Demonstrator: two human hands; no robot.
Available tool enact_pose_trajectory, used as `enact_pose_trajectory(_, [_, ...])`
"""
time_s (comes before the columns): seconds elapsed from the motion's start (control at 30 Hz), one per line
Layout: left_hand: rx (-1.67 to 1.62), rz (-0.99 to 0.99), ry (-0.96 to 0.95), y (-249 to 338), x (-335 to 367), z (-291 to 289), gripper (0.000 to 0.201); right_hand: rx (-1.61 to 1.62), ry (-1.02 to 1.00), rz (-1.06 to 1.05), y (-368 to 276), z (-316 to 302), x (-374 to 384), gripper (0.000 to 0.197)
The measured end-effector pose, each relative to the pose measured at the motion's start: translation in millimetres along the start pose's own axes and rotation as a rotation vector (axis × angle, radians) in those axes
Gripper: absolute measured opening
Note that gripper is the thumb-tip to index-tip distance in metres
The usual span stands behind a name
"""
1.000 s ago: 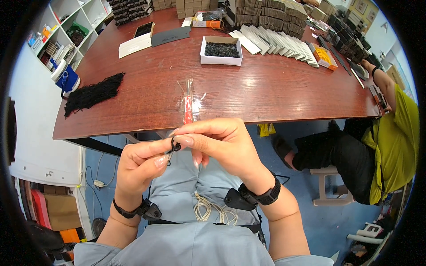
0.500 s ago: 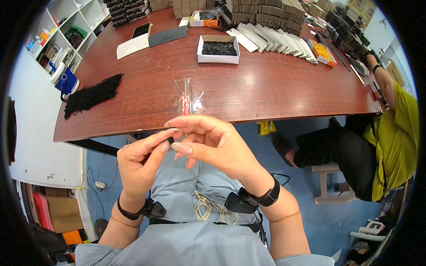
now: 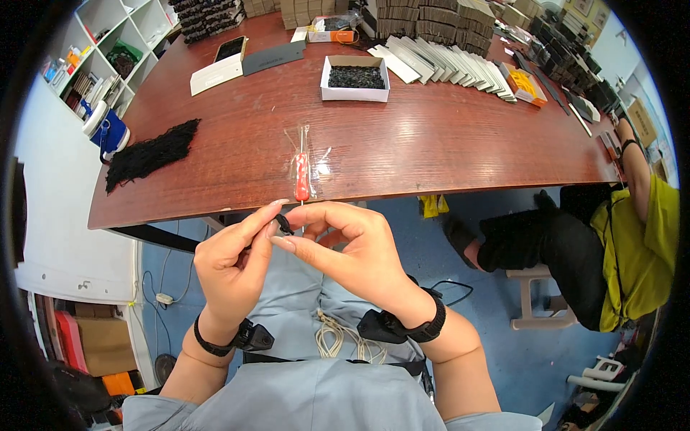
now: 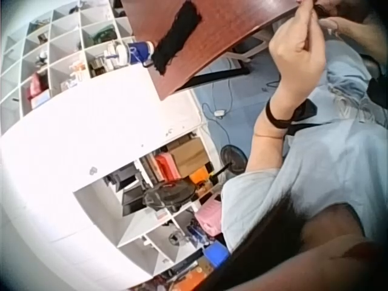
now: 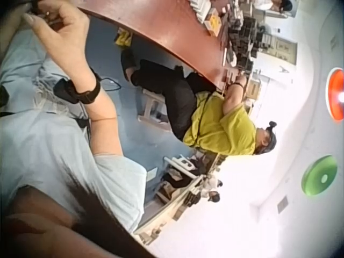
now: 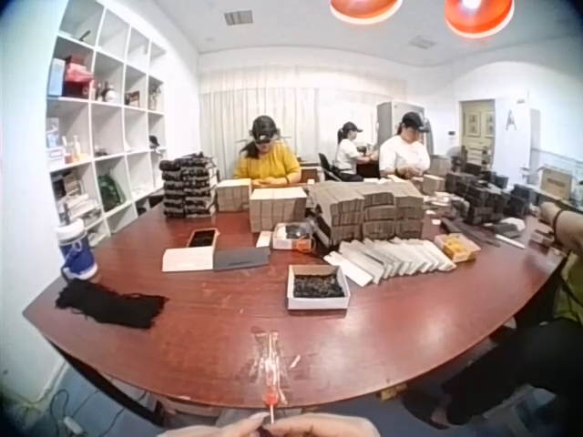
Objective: The person picks up a black string and a plastic fastener, threading the string through the fastener by hand. After repeating this, they pick up a tag, thread the string through the tag's hole, and secure it before setting the completed tag aside.
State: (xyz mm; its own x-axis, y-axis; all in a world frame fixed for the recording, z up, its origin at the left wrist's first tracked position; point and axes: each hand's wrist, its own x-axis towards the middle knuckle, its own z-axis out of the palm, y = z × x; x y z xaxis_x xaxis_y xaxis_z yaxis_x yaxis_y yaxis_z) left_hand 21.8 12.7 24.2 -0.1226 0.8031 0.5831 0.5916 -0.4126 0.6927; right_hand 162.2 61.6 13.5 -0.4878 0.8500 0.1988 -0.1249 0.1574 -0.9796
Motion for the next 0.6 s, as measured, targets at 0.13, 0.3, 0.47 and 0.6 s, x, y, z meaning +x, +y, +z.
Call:
enact_pose_trajectory(0.13, [0.011,-0.013,-0.015,1.7,1.3,-1.8,0.029,-0.030,0.005,-0.026,-1.2,-1.2,-1.9,0.024])
enact_pose_trajectory(0.3, [0.026,0.040,-0.037,-1.4,-0.4,-1.3,0.029,-0.007,0.025,-0.039,-0.4,-0.5,-0.4,0.017])
enact_pose_trajectory(0.47, [-0.059,-0.079,-0.005,5.1,2.2,-3.4,0.027,0.020,0.023,-0.009,-2.3,-1.6,-1.8,0.012])
enact_pose_trajectory(0.6, [-0.262,-0.207,-0.130,-3.1,7.5,-17.1,0.019,0.155,0.020,0.057,-3.2,-2.5,-2.0,0.012])
